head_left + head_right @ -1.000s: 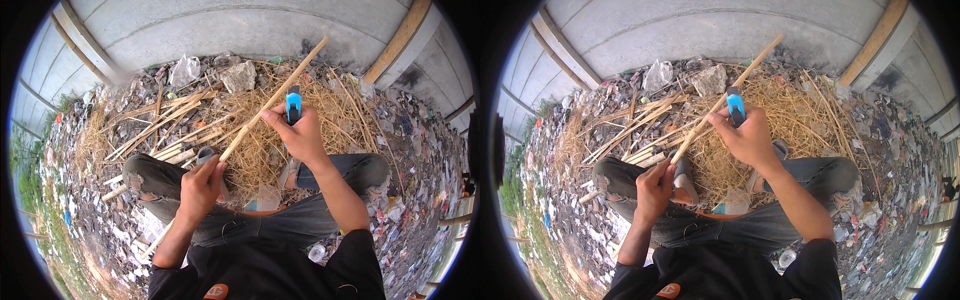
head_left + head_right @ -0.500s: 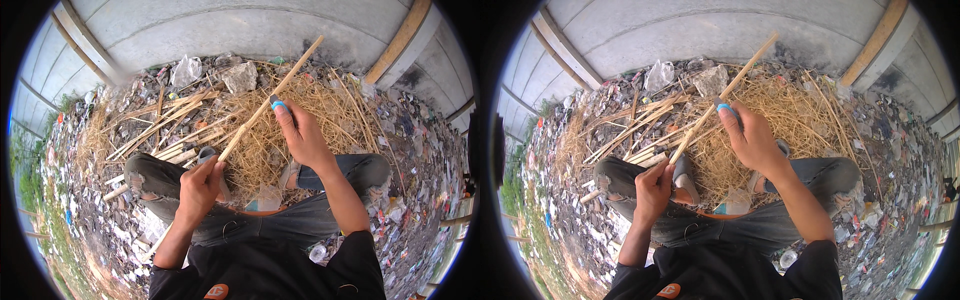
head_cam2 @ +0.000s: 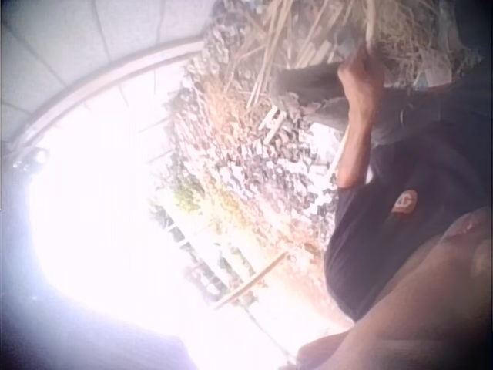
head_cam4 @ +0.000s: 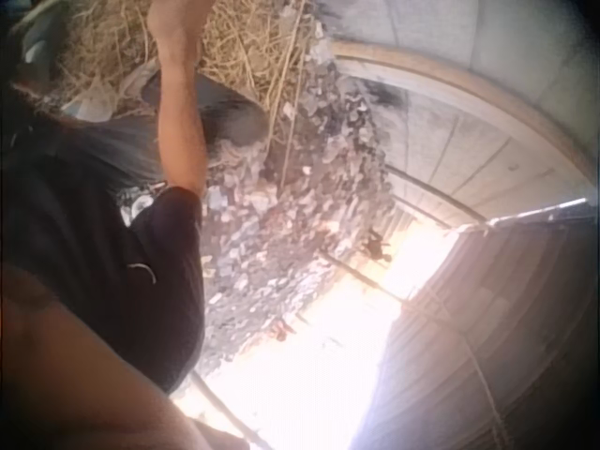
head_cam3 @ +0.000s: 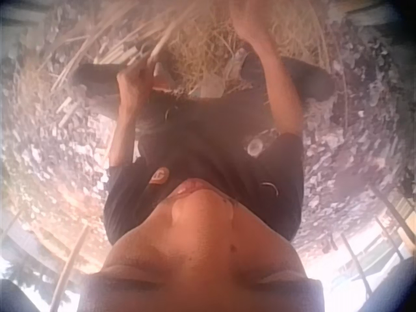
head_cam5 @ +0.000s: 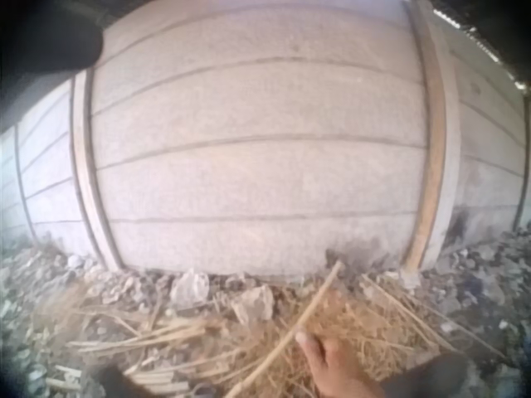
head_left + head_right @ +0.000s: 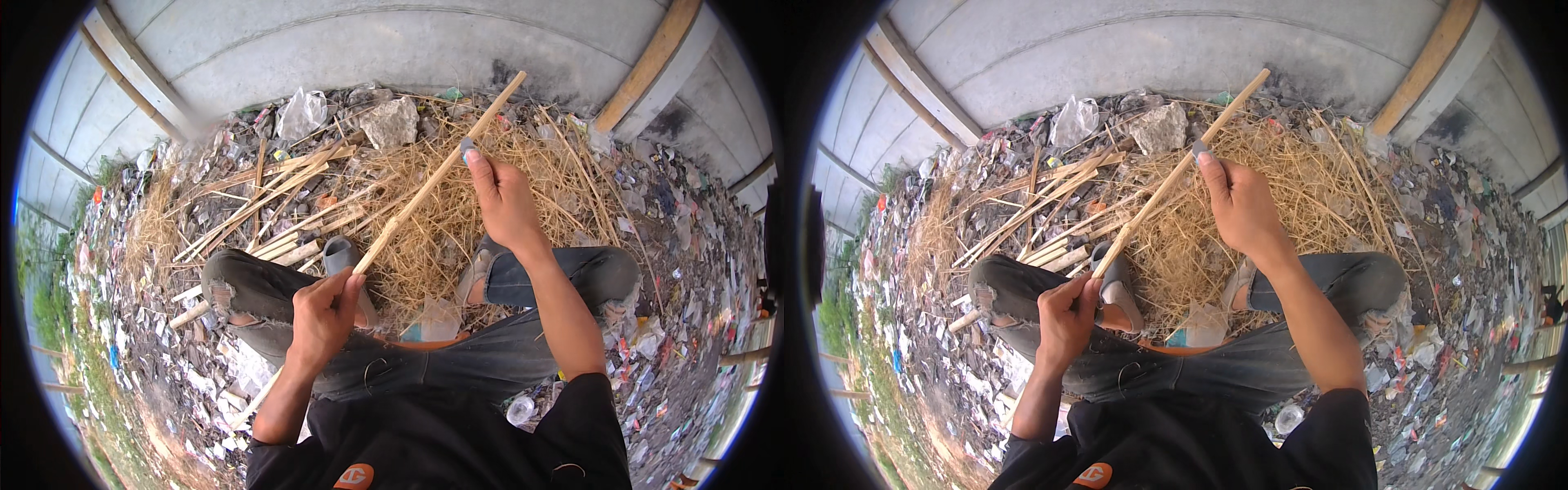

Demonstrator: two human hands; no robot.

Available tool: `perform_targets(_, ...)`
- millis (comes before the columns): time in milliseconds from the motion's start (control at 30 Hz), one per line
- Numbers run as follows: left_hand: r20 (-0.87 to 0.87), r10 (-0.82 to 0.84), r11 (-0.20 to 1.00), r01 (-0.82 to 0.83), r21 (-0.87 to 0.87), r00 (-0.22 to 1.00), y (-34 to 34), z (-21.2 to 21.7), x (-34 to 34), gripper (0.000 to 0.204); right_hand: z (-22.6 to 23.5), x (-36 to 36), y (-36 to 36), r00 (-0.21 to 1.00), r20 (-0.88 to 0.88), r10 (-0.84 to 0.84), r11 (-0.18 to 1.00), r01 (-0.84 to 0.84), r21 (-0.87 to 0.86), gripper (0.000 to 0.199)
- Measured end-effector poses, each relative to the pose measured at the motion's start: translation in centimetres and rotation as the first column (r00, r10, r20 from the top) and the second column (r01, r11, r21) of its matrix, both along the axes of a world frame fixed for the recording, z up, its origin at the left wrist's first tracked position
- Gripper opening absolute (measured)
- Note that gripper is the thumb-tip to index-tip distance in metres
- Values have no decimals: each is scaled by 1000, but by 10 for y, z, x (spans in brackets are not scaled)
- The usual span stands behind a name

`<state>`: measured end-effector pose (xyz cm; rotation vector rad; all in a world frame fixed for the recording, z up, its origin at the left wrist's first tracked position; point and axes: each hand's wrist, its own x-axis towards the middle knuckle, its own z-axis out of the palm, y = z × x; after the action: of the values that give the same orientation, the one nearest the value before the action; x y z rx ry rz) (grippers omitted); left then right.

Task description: The person sits on the ground and uses a utility knife to sharpen a long, thin wooden stick. They hold the stick with one hand and scrape the blade along its length to create a pointed tip, repeating the motion along the stick.

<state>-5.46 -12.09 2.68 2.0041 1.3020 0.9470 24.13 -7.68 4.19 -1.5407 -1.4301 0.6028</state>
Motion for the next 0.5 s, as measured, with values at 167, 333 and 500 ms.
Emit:
perform_targets(167, -27, -11, 999, 13, 53, 1000, -1, -9, -10, 21, -6, 1, -2, 999, 28, 47, 998, -48, 33, 59)
perform_targets(333, 13, -28, 999, 28, -43, 1000, 3, 0, -3, 23, -2, -14, -8, 981, -7, 192, 980, -193, -57, 59)
perform_targets(500, 35, 10, 998, -7, -69, 999, 3, 5, 0, 24, 6, -19, -1, 998, -9, 57, 998, -57, 7, 61)
